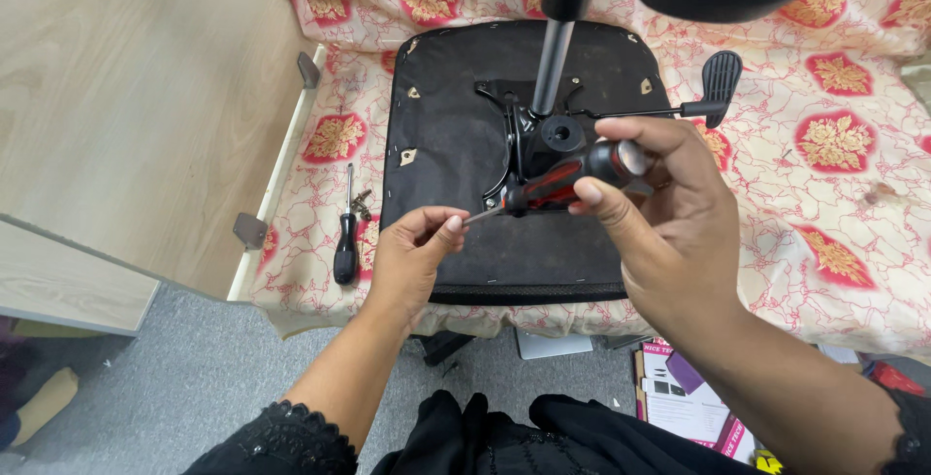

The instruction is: The person uses a screwdriver to loosen and remove screws from the underside of an office chair seat. They then use a metal rod to pry and detach a metal bracket from the chair base.

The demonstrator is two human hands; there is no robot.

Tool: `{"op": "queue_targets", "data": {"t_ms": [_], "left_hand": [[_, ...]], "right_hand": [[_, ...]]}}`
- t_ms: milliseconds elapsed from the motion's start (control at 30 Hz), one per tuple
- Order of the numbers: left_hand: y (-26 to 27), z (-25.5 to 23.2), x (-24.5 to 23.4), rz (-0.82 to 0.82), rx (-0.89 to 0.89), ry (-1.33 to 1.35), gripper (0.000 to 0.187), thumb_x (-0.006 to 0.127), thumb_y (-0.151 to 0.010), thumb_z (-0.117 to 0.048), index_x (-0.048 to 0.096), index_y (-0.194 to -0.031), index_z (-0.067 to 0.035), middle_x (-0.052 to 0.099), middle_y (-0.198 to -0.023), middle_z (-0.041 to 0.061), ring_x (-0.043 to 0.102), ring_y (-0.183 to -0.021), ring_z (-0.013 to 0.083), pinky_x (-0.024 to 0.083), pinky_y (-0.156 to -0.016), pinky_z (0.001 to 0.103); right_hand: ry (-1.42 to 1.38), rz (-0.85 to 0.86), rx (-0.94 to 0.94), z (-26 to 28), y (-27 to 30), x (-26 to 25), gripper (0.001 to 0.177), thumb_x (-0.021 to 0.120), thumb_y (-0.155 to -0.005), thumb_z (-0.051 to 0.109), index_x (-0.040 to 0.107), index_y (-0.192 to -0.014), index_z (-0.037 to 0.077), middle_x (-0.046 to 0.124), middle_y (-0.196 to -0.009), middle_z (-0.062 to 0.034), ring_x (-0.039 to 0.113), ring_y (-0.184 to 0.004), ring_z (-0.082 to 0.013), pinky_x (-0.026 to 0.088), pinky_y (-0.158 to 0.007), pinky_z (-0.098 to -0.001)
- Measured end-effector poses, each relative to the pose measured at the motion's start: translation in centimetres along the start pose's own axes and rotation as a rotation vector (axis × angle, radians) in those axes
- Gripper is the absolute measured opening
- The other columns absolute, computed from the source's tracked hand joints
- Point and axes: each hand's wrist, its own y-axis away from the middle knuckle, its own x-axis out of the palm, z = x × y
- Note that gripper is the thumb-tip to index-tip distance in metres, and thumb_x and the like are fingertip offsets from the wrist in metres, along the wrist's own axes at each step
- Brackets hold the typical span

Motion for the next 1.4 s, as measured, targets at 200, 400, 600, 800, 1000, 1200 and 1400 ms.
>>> {"op": "queue_targets", "data": {"t_ms": [200, 400, 600, 800, 1000, 1200, 1400], "left_hand": [[-1.2, 3.1, -1.8, -0.095, -0.127, 0.158, 0.020, 0.074, -0.092, -0.015, 0.077, -0.108, -0.003, 0.073, -0.090, 0.002, 0.064, -0.078, 0.0090, 0.055, -0.077, 0.025], [-1.1, 3.9, -2.6, -0.113, -0.169, 0.065, 0.020, 0.074, -0.092, -0.014, 0.077, -0.109, -0.003, 0.074, -0.090, 0.002, 0.065, -0.078, 0.0089, 0.056, -0.076, 0.024], [-1.1, 3.9, -3.4, -0.117, -0.106, -0.016, 0.022, 0.072, -0.092, -0.009, 0.076, -0.113, -0.004, 0.076, -0.095, 0.002, 0.066, -0.083, 0.0062, 0.055, -0.080, 0.021], [-2.4, 4.7, -4.0, -0.048, -0.053, -0.175, 0.021, 0.071, -0.092, -0.007, 0.077, -0.112, -0.002, 0.077, -0.096, 0.002, 0.068, -0.086, 0.0067, 0.054, -0.080, 0.021], [-2.6, 6.0, -4.6, 0.084, 0.002, -0.335, 0.030, 0.071, -0.090, -0.005, 0.070, -0.120, -0.003, 0.075, -0.105, 0.003, 0.070, -0.094, 0.0079, 0.056, -0.088, 0.024], [-3.2, 6.2, -5.4, 0.149, -0.019, -0.262, 0.040, 0.070, -0.090, -0.002, 0.063, -0.129, -0.004, 0.072, -0.116, 0.006, 0.068, -0.105, 0.0107, 0.055, -0.096, 0.026], [-2.7, 6.0, -5.3, 0.107, -0.045, -0.345, 0.022, 0.073, -0.092, -0.008, 0.069, -0.112, -0.003, 0.074, -0.110, 0.010, 0.070, -0.099, 0.0094, 0.056, -0.094, 0.025]], "right_hand": [[-0.237, -0.037, 0.318, -2.8, -2.0, 1.9, 0.034, 0.076, -0.092, 0.002, 0.064, -0.123, 0.004, 0.062, -0.107, 0.0004, 0.063, -0.092, -0.0072, 0.061, -0.083, -0.0271], [-0.122, 0.047, 0.428, -5.5, -2.6, 4.0, 0.026, 0.076, -0.090, 0.008, 0.068, -0.115, 0.007, 0.069, -0.097, -0.0025, 0.066, -0.082, -0.0081, 0.062, -0.073, -0.0267], [-0.022, 0.152, 0.371, -6.5, -4.3, 4.0, 0.029, 0.074, -0.095, 0.008, 0.059, -0.120, 0.008, 0.071, -0.111, -0.0021, 0.066, -0.087, -0.0089, 0.061, -0.074, -0.0285], [0.190, 0.318, 0.225, -7.2, -5.2, 3.7, 0.038, 0.069, -0.097, 0.004, 0.047, -0.127, 0.009, 0.074, -0.119, -0.0058, 0.077, -0.107, -0.0146, 0.062, -0.091, -0.0304], [0.231, 0.334, 0.132, -8.0, -4.8, 4.2, 0.044, 0.067, -0.098, -0.003, 0.045, -0.133, 0.010, 0.072, -0.122, -0.0087, 0.075, -0.109, -0.0158, 0.062, -0.094, -0.0307], [0.271, 0.296, -0.014, -9.0, -5.9, 3.6, 0.049, 0.064, -0.102, -0.008, 0.040, -0.141, 0.011, 0.069, -0.123, -0.0090, 0.072, -0.113, -0.0164, 0.060, -0.098, -0.0302], [0.325, 0.329, -0.075, -10.2, -6.3, 3.5, 0.048, 0.064, -0.106, -0.008, 0.040, -0.142, 0.012, 0.068, -0.122, -0.0088, 0.072, -0.113, -0.0151, 0.060, -0.097, -0.0305]]}}
